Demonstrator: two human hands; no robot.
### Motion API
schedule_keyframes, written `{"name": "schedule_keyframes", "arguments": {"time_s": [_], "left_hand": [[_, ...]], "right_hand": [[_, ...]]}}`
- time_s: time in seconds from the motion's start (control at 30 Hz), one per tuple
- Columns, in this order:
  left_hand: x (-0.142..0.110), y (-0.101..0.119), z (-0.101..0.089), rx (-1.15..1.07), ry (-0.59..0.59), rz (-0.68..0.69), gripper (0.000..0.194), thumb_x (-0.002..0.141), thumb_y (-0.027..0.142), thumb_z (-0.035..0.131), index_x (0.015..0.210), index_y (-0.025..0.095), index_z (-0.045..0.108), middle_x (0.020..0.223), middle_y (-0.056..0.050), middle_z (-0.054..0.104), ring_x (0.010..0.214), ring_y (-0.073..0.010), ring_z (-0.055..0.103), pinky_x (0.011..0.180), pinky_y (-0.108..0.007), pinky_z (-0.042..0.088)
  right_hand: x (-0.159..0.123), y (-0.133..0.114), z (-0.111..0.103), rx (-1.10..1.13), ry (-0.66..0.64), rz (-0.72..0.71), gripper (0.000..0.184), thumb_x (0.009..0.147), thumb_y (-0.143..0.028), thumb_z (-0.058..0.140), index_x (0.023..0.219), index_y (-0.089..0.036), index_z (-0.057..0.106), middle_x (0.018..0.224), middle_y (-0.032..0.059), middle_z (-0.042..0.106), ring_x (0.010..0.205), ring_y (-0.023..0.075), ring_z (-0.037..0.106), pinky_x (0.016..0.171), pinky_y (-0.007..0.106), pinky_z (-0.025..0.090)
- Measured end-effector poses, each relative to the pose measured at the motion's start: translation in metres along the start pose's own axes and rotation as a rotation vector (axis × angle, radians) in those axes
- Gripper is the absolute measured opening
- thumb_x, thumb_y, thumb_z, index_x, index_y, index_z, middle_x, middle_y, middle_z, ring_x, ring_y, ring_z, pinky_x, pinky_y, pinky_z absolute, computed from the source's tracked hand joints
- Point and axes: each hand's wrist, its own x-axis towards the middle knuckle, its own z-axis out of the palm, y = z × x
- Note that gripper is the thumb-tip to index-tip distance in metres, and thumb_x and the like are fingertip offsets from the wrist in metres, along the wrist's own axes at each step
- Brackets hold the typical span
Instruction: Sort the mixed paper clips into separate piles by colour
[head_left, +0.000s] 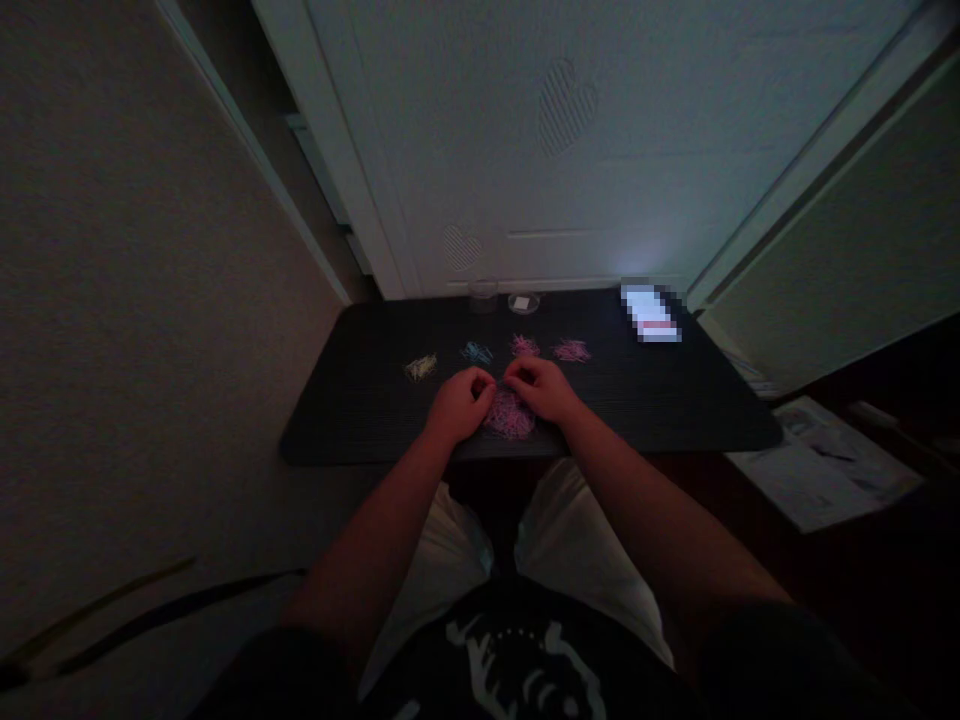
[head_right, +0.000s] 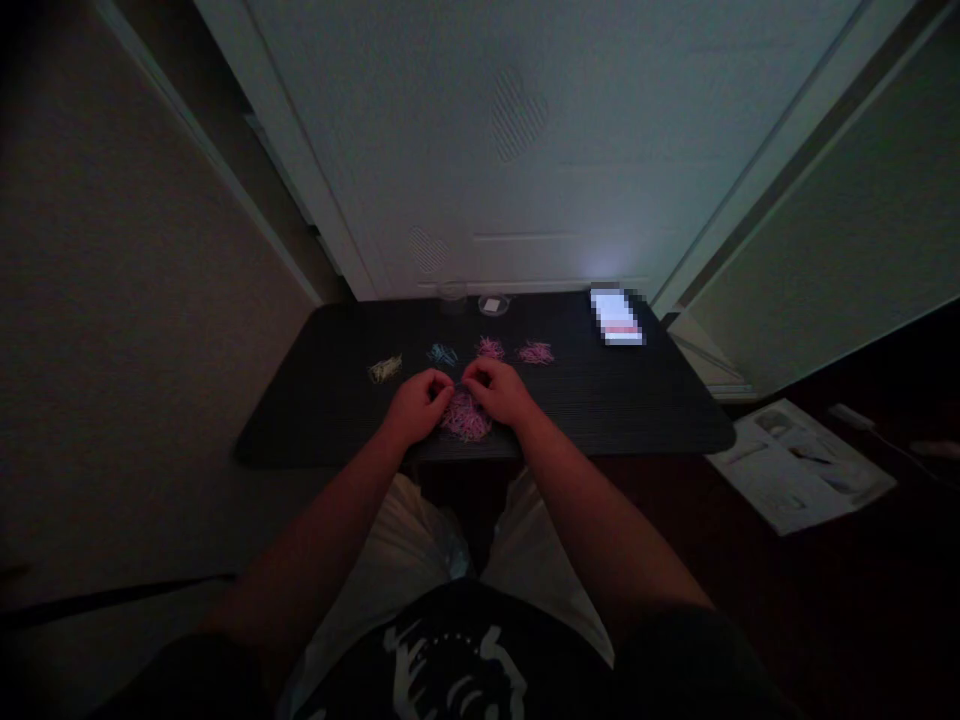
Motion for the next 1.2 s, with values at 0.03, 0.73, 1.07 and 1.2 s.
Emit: {"name": "schedule_keyframes", "arguments": {"time_s": [0.03, 0.73, 1.07, 1.2], "left_hand": [[0.0, 0.0, 0.0, 0.004, -0.003, 0.006, 0.013, 0.082, 0.027, 0.052, 0.086, 0.018, 0.06, 0.08, -0.002, 0.065, 0.072, -0.0142, 0.058, 0.066, -0.026, 0.044], [0.001, -0.006, 0.001, -0.037, 0.048, -0.021, 0.013, 0.084, 0.027, 0.05, 0.085, 0.017, 0.058, 0.082, -0.002, 0.064, 0.075, -0.0146, 0.059, 0.069, -0.027, 0.046], [0.041, -0.007, -0.024, 0.196, 0.119, -0.047, 0.014, 0.081, 0.026, 0.055, 0.089, 0.019, 0.064, 0.087, -0.003, 0.068, 0.08, -0.0164, 0.061, 0.078, -0.03, 0.048], [0.064, -0.012, -0.034, 0.33, 0.047, -0.049, 0.017, 0.079, 0.025, 0.056, 0.09, 0.019, 0.068, 0.091, -0.005, 0.069, 0.085, -0.019, 0.062, 0.081, -0.031, 0.047]], "right_hand": [[0.0, 0.0, 0.0, 0.002, 0.003, -0.004, 0.009, 0.076, -0.024, 0.056, 0.074, -0.017, 0.061, 0.069, 0.0009, 0.06, 0.062, 0.0124, 0.052, 0.059, 0.025, 0.04], [0.009, 0.011, -0.008, 0.536, 0.358, 0.208, 0.017, 0.071, -0.033, 0.058, 0.071, -0.021, 0.046, 0.058, -0.0045, 0.051, 0.05, 0.0091, 0.047, 0.049, 0.022, 0.036], [0.006, 0.01, -0.001, 0.222, 0.156, 0.12, 0.009, 0.072, -0.026, 0.055, 0.068, -0.02, 0.05, 0.059, -0.0028, 0.049, 0.055, 0.0109, 0.045, 0.052, 0.024, 0.036], [0.006, 0.013, -0.002, 0.223, 0.176, 0.125, 0.009, 0.072, -0.026, 0.054, 0.069, -0.02, 0.05, 0.06, -0.0027, 0.049, 0.056, 0.0111, 0.045, 0.053, 0.024, 0.036]]}}
